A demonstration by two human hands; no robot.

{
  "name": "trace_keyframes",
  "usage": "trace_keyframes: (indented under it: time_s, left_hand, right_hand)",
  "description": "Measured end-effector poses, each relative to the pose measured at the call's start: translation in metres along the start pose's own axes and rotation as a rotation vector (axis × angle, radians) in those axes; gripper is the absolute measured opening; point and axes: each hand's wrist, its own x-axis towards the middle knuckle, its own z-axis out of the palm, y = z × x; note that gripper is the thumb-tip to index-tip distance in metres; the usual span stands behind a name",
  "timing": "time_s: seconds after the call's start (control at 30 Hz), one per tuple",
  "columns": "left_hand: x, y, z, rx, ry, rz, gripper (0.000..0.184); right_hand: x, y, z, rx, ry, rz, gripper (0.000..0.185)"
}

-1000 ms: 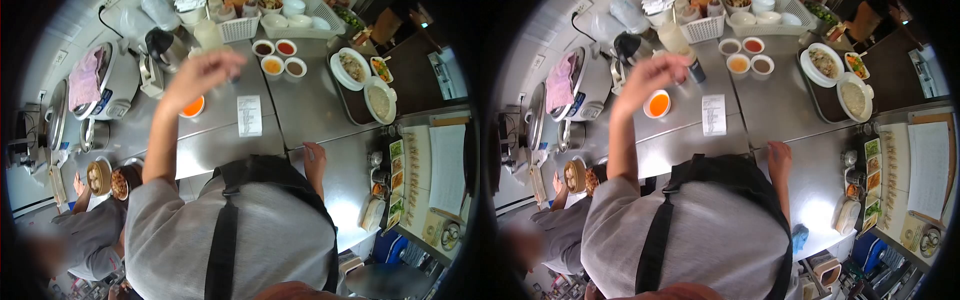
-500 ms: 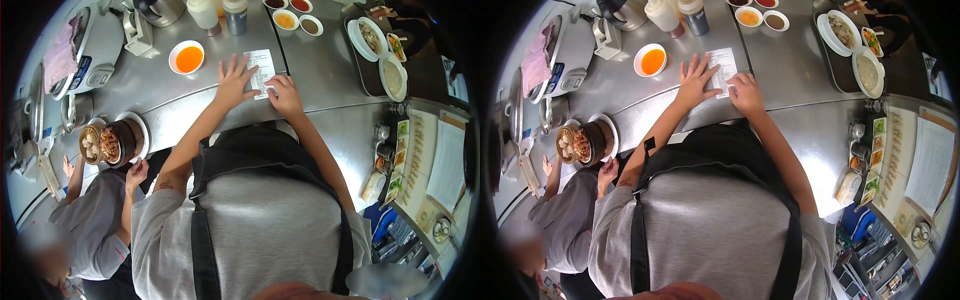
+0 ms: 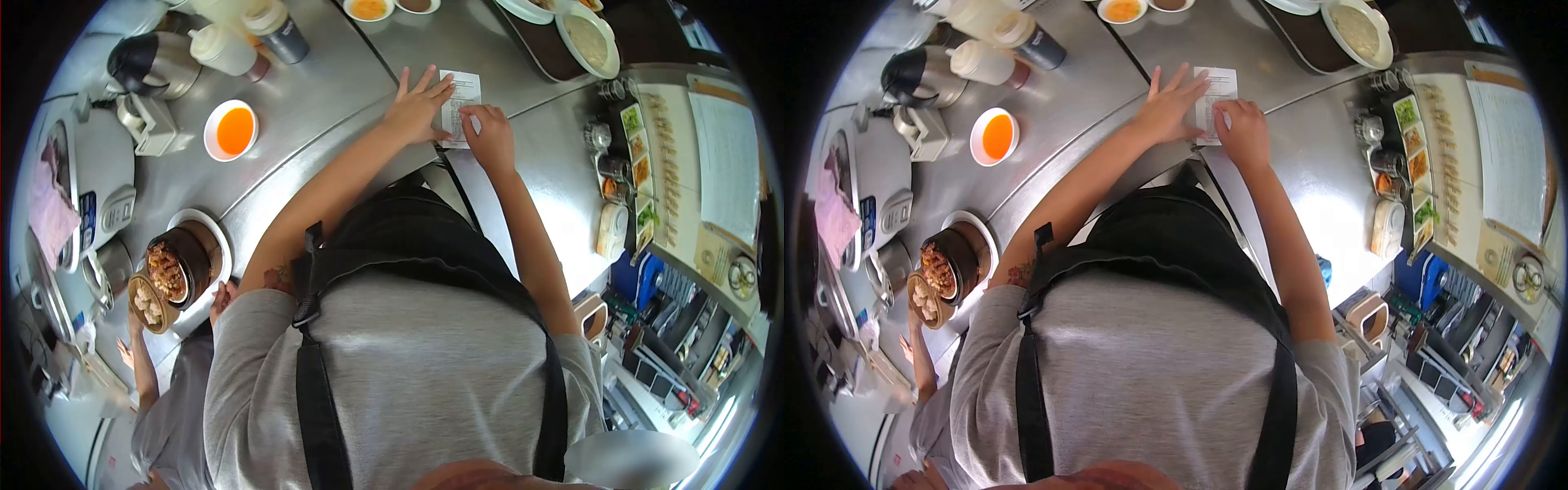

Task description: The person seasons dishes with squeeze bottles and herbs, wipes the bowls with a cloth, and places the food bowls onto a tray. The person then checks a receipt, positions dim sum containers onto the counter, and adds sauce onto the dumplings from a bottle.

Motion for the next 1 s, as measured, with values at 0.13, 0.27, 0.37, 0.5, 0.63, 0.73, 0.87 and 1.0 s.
trace_keyframes:
  time_s: [0.13, 0.27, 0.37, 0.5, 0.63, 0.73, 0.87, 1.0]
  left_hand:
    - [0.011, 0.002, 0.007, -0.069, -0.005, 0.012, 0.094]
    - [0.010, 0.006, 0.005, -0.043, 0.030, 0.025, 0.091]
    - [0.002, 0.008, 0.006, 0.012, 0.058, 0.042, 0.086]
    - [-0.010, 0.009, 0.008, 0.096, 0.058, 0.021, 0.079]
    - [-0.018, 0.006, 0.011, 0.085, 0.099, 0.030, 0.075]
    - [-0.020, 0.003, 0.016, 0.078, 0.141, 0.029, 0.073]
    - [-0.022, 0.005, 0.019, 0.062, 0.153, 0.016, 0.073]
    - [-0.024, 0.004, 0.007, 0.064, 0.100, -0.004, 0.073]
  right_hand:
    - [0.000, 0.024, 0.006, -0.010, 0.079, 0.043, 0.007]
    - [-0.001, 0.028, 0.007, -0.008, 0.104, 0.038, 0.007]
    - [-0.004, 0.024, 0.004, -0.004, 0.138, 0.043, 0.010]
    - [-0.009, 0.031, 0.010, -0.048, 0.138, -0.100, 0.021]
    - [-0.009, 0.025, 0.021, -0.090, 0.139, -0.110, 0.021]
    - [-0.007, 0.022, 0.021, -0.095, 0.117, -0.099, 0.017]
    - [-0.008, 0.015, 0.018, -0.129, 0.112, -0.086, 0.017]
    - [-0.009, 0.032, 0.028, -0.175, 0.119, -0.096, 0.019]
